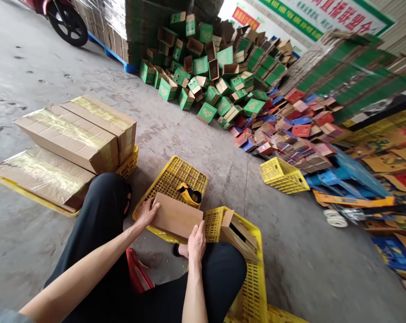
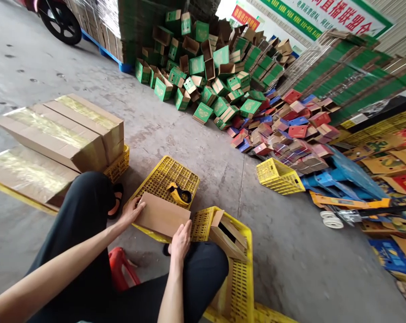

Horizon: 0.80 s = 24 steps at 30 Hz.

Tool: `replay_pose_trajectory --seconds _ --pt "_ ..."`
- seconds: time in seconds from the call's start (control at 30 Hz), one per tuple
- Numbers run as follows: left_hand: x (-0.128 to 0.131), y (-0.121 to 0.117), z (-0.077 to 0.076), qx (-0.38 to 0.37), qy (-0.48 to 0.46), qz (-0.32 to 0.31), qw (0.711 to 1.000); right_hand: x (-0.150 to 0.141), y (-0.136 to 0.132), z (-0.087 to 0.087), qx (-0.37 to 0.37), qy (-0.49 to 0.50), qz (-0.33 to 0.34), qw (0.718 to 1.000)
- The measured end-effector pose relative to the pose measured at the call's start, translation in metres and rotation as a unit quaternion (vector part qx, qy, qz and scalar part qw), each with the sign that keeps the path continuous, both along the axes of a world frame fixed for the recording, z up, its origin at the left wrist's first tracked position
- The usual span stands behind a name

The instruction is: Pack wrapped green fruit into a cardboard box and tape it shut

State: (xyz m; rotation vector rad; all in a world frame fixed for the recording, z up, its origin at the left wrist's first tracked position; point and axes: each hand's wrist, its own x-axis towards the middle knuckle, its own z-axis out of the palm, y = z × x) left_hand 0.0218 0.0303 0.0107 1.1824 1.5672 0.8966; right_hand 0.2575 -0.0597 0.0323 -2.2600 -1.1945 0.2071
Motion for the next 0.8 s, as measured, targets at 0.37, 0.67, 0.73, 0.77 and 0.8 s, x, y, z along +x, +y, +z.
replay_pose_trajectory --seconds 0.37,0.67,0.73,0.77,0.8 --pt "-0.014 0.001 0.039 0.024 -0.073 -0.051 0.996 0.036 -0.002 0.013 0.03 0.265 -0.102 0.958" --pt "-0.009 0.007 0.045 0.019 -0.059 0.03 0.998 0.022 0.007 0.018 0.142 0.5 -0.144 0.842" --pt "-0.007 0.008 0.04 0.002 -0.038 0.049 0.998 0.019 0.007 0.016 0.121 0.497 -0.152 0.846" --pt "-0.007 0.008 0.037 -0.004 -0.032 0.054 0.998 0.018 0.006 0.015 0.113 0.482 -0.14 0.857" --pt "-0.008 0.008 0.033 -0.008 -0.028 0.053 0.998 0.017 0.005 0.013 0.109 0.46 -0.122 0.873"
